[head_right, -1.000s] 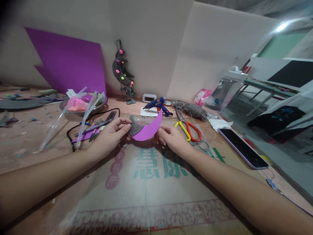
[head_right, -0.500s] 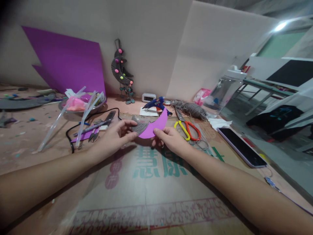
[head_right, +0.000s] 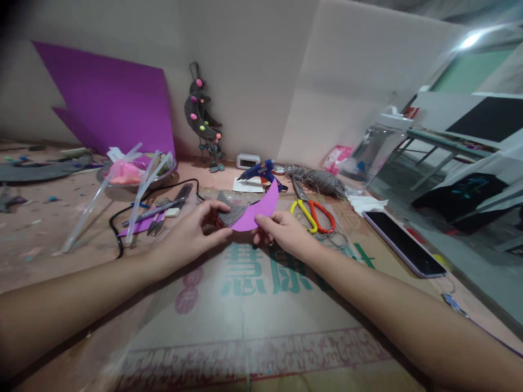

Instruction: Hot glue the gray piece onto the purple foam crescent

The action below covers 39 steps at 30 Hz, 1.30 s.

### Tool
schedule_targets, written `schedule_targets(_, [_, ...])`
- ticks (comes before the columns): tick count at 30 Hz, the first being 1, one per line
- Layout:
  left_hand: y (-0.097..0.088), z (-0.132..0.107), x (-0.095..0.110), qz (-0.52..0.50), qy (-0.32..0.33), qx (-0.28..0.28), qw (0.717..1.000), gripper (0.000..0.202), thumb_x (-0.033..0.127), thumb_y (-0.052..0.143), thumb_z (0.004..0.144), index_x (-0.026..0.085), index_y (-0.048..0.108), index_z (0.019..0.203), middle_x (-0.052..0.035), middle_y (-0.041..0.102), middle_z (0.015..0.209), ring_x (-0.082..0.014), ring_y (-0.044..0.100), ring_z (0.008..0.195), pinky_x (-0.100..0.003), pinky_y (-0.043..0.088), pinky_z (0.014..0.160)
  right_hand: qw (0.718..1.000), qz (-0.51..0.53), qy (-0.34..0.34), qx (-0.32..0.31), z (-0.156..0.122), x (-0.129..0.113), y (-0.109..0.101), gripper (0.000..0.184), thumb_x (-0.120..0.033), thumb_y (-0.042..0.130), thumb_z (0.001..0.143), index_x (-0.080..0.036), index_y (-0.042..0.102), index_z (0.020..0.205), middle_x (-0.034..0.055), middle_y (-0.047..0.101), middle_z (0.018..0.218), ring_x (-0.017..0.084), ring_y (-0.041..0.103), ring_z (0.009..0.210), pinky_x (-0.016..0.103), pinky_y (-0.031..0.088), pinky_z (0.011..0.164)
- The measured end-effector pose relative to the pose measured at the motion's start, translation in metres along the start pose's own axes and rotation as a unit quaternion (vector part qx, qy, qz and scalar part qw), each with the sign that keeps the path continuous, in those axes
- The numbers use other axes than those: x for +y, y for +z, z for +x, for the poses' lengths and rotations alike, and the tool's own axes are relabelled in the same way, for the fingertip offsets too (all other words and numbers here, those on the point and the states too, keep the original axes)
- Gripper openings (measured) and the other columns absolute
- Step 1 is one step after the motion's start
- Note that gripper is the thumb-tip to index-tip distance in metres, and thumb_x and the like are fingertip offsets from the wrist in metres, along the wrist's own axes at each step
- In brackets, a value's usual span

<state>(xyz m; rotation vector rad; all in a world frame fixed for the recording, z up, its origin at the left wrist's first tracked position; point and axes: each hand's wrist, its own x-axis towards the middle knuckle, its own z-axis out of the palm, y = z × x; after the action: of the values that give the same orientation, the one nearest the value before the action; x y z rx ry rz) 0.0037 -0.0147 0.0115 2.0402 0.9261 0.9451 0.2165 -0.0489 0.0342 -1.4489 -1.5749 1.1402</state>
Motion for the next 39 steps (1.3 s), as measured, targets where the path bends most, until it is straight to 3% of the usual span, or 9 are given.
schedule_targets(14, [-0.001, 0.0, 0.001, -0.006, 0.018, -0.002, 1.0, 0.024, 0.024, 0.056, 0.083, 0.018, 0.054, 0.106, -0.002, 0.06, 0.088, -0.0156, 0.057, 0.08, -0.029, 0.046, 0.074, 1.0, 0.015, 0.004, 0.0, 0.002, 0.003, -0.002, 0.046, -0.055, 0.058, 0.079, -0.013, 0.065, 0.06, 0.0055, 0.065, 0.056, 0.008, 0.045, 0.046, 0.021, 0.035, 0.044])
schedule_targets(19, [0.0, -0.002, -0.002, -0.021, 0.021, -0.006, 1.0, 0.029, 0.023, 0.056, 0.083, 0.017, 0.054, 0.112, -0.0048, 0.06, 0.095, -0.0172, 0.058, 0.086, -0.031, 0.047, 0.08, 1.0, 0.005, 0.001, 0.004, 0.002, 0.004, -0.003, 0.047, -0.056, 0.056, 0.08, -0.013, 0.065, 0.061, 0.0056, 0.065, 0.058, 0.008, 0.046, 0.046, 0.02, 0.036, 0.045])
schedule_targets(23, [0.001, 0.001, -0.007, -0.127, 0.019, 0.013, 0.992, 0.047, 0.019, 0.053, 0.084, 0.019, 0.042, 0.129, -0.0067, 0.058, 0.106, -0.0173, 0.057, 0.096, -0.031, 0.045, 0.087, 0.998, -0.045, -0.022, 0.028, -0.001, 0.004, -0.002, 0.051, -0.056, 0.052, 0.084, -0.014, 0.066, 0.06, 0.0032, 0.06, 0.053, 0.008, 0.046, 0.045, 0.021, 0.037, 0.046])
schedule_targets(26, [0.0, 0.007, -0.011, -0.223, -0.029, 0.022, 0.974, 0.055, 0.027, 0.053, 0.087, 0.021, 0.032, 0.137, -0.0035, 0.06, 0.098, -0.0146, 0.059, 0.086, -0.028, 0.047, 0.079, 0.994, -0.091, -0.043, 0.036, -0.003, 0.002, -0.001, 0.051, -0.054, 0.049, 0.086, -0.014, 0.066, 0.061, 0.0017, 0.057, 0.051, 0.009, 0.047, 0.045, 0.021, 0.037, 0.046])
schedule_targets(29, [-0.003, 0.011, -0.012, -0.215, -0.084, -0.007, 0.973, 0.033, 0.037, 0.056, 0.086, 0.016, 0.056, 0.111, -0.0001, 0.06, 0.078, -0.0124, 0.056, 0.068, -0.023, 0.043, 0.063, 0.991, -0.114, -0.067, 0.022, -0.004, 0.003, 0.001, 0.046, -0.049, 0.049, 0.088, -0.014, 0.065, 0.063, 0.0026, 0.061, 0.055, 0.01, 0.051, 0.049, 0.022, 0.041, 0.05])
schedule_targets(31, [-0.005, 0.011, -0.01, -0.203, -0.098, -0.015, 0.974, 0.026, 0.039, 0.057, 0.085, 0.014, 0.061, 0.09, 0.0016, 0.056, 0.069, -0.0107, 0.051, 0.06, -0.021, 0.038, 0.055, 0.991, -0.107, -0.08, 0.011, -0.003, 0.006, 0.002, 0.034, -0.043, 0.053, 0.086, -0.015, 0.063, 0.07, 0.0028, 0.064, 0.061, 0.011, 0.055, 0.053, 0.023, 0.044, 0.052])
schedule_targets(33, [-0.005, 0.01, -0.008, -0.212, -0.11, -0.016, 0.971, 0.025, 0.04, 0.056, 0.085, 0.015, 0.06, 0.083, 0.0034, 0.052, 0.062, -0.0092, 0.045, 0.053, -0.02, 0.033, 0.049, 0.991, -0.089, -0.098, 0.013, -0.001, 0.009, 0.003, 0.018, -0.034, 0.059, 0.082, -0.016, 0.06, 0.084, 0.0023, 0.066, 0.069, 0.013, 0.059, 0.058, 0.025, 0.047, 0.055])
schedule_targets(39, [-0.003, 0.008, -0.009, -0.266, -0.126, -0.033, 0.955, 0.026, 0.042, 0.056, 0.085, 0.017, 0.057, 0.078, 0.0037, 0.05, 0.059, -0.0075, 0.043, 0.047, -0.019, 0.029, 0.044, 0.981, -0.058, -0.179, 0.056, 0.0, 0.008, 0.003, 0.042, -0.01, 0.057, 0.072, -0.02, 0.052, 0.113, 0.0085, 0.063, 0.114, 0.021, 0.061, 0.102, 0.035, 0.051, 0.084])
